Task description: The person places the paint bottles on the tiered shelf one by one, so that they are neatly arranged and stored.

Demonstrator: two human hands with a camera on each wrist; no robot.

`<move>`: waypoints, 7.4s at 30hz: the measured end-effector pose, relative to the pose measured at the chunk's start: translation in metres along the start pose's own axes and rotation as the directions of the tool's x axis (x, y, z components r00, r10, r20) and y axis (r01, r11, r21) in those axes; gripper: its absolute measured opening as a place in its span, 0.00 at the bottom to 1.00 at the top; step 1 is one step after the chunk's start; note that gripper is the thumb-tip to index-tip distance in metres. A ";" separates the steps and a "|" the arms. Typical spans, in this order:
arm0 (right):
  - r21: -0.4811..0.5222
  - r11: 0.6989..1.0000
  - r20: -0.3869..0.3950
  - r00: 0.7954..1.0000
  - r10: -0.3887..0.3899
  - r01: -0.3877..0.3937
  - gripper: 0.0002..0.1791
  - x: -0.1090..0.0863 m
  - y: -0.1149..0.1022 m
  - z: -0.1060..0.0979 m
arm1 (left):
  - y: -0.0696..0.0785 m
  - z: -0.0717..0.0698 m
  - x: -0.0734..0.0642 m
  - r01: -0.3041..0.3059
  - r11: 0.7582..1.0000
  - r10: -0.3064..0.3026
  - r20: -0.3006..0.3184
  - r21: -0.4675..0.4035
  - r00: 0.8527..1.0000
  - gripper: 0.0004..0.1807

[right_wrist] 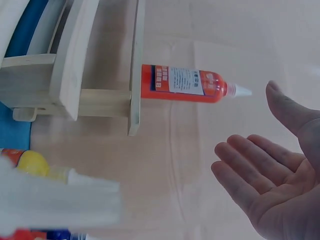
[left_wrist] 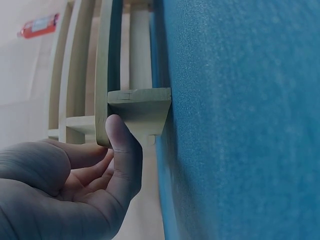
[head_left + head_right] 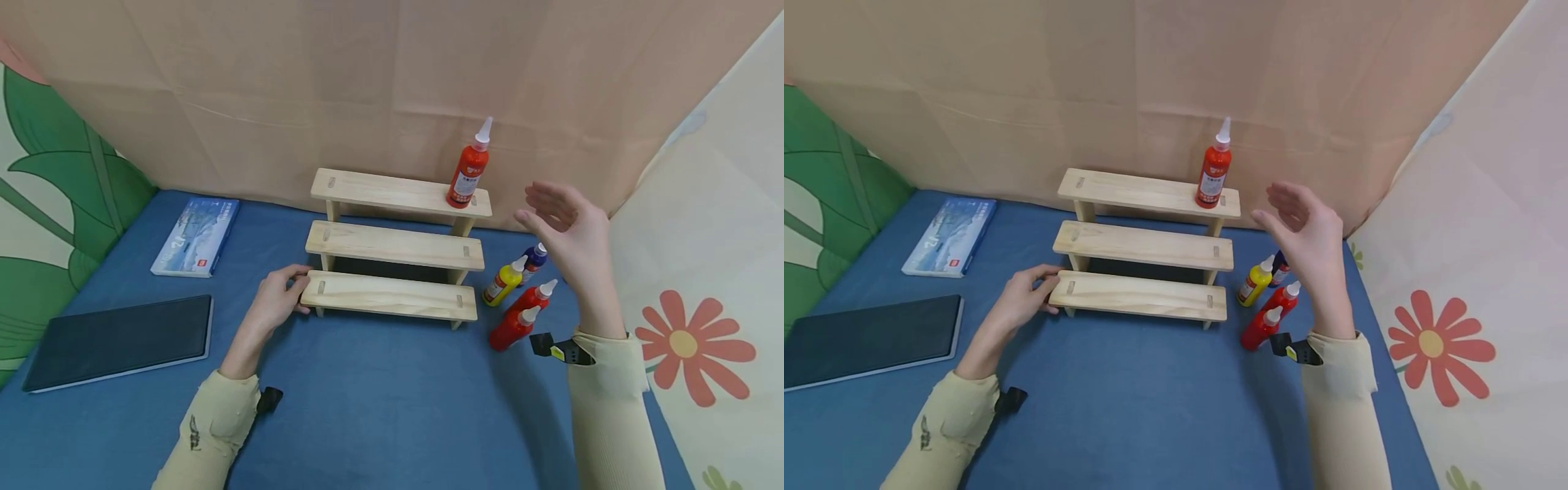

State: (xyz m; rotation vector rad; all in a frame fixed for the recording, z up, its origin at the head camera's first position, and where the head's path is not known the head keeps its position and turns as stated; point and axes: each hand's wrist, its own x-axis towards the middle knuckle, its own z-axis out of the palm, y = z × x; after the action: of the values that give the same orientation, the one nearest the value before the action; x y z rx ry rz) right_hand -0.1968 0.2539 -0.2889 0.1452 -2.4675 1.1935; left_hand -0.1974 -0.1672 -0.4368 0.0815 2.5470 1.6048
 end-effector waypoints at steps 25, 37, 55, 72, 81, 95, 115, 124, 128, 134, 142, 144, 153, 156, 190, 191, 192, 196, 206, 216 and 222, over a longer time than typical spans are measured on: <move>-0.064 0.991 -0.023 0.993 0.113 -0.114 0.30 -0.057 0.057 -0.025 | -0.002 0.000 0.001 -0.017 1.000 0.017 0.004 0.010 1.000 0.21; -0.067 0.995 0.031 0.996 0.082 -0.080 0.30 -0.083 0.067 -0.032 | -0.001 0.001 0.001 -0.007 1.000 0.007 0.008 0.019 1.000 0.21; 0.005 1.000 0.058 0.998 0.026 -0.027 0.33 -0.103 0.078 -0.028 | -0.001 0.000 -0.001 -0.009 1.000 0.009 0.005 0.020 1.000 0.22; -0.006 1.000 0.197 0.980 0.026 -0.025 0.33 -0.121 0.094 -0.023 | 0.000 0.000 0.001 -0.002 1.000 0.002 0.000 0.028 1.000 0.21; -0.004 0.999 0.289 0.956 0.051 -0.052 0.36 -0.130 0.110 -0.017 | 0.000 0.002 0.003 -0.008 1.000 0.007 0.007 0.028 1.000 0.21; 0.027 0.995 0.350 0.933 0.080 -0.095 0.35 -0.132 0.127 -0.005 | -0.001 0.002 0.003 -0.011 0.999 0.011 -0.004 0.036 1.000 0.21; 0.036 0.998 0.321 0.947 0.030 -0.044 0.28 -0.127 0.127 0.005 | -0.003 0.000 -0.001 0.012 0.999 -0.012 -0.008 0.030 1.000 0.22; 0.035 0.998 0.342 0.939 0.043 -0.058 0.28 -0.128 0.129 0.007 | -0.003 0.000 -0.002 0.009 0.999 -0.009 -0.005 0.030 1.000 0.22; 0.039 0.998 0.337 0.941 0.035 -0.051 0.27 -0.128 0.132 0.007 | -0.003 0.000 -0.001 0.005 0.999 -0.005 -0.006 0.037 1.000 0.22; 0.040 0.999 0.315 0.949 0.021 -0.035 0.27 -0.130 0.130 0.007 | -0.002 0.001 -0.001 0.007 0.999 -0.007 -0.003 0.036 1.000 0.22; -0.005 0.999 0.287 0.957 0.044 -0.045 0.28 -0.130 0.119 0.005 | -0.001 0.001 0.000 0.000 0.999 0.000 -0.007 0.038 1.000 0.21; -0.020 0.999 0.271 0.961 0.050 -0.046 0.28 -0.128 0.115 0.005 | -0.002 0.001 0.000 -0.001 0.999 0.001 -0.006 0.036 1.000 0.21; -0.054 0.998 0.219 0.975 0.044 -0.033 0.28 -0.119 0.091 0.001 | -0.002 0.001 0.001 0.005 1.000 -0.005 -0.007 0.030 1.000 0.22; -0.054 0.998 0.207 0.978 0.034 -0.023 0.27 -0.116 0.085 0.000 | -0.002 0.001 0.001 0.001 1.000 -0.001 -0.006 0.030 1.000 0.22; 0.018 0.999 0.058 0.998 -0.029 0.028 0.27 -0.075 0.034 0.009 | -0.003 0.002 0.001 0.002 1.000 -0.002 0.007 0.005 1.000 0.22; 0.017 0.999 0.057 0.998 -0.030 0.029 0.27 -0.073 0.032 0.009 | -0.003 0.002 0.001 0.001 1.000 -0.001 0.006 0.006 1.000 0.21; 0.018 0.999 0.058 0.998 -0.029 0.028 0.27 -0.071 0.030 0.010 | -0.003 0.002 0.001 -0.002 1.000 0.002 0.006 0.008 1.000 0.21; 0.000 1.000 0.055 0.998 -0.005 0.005 0.27 -0.063 0.022 0.014 | -0.002 0.002 0.001 -0.006 1.000 0.006 0.002 0.009 1.000 0.21; -0.015 1.000 0.042 0.999 -0.007 0.008 0.26 -0.043 0.004 0.022 | 0.000 0.002 0.000 0.008 1.000 -0.008 0.002 0.002 1.000 0.22; 0.009 1.000 0.029 0.999 -0.019 0.019 0.26 -0.026 -0.007 0.027 | 0.002 0.001 0.000 0.010 1.000 -0.010 0.004 0.005 1.000 0.22; 0.027 1.000 0.030 1.000 -0.009 0.008 0.26 -0.021 -0.012 0.031 | 0.001 0.001 0.000 0.013 1.000 -0.013 0.012 -0.008 1.000 0.22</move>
State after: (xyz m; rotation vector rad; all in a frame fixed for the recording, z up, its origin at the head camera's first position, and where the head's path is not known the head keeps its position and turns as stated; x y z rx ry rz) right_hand -0.1835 0.2211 -0.3053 0.1825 -2.4742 1.2302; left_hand -0.1974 -0.1655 -0.4363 0.0726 2.5267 1.6051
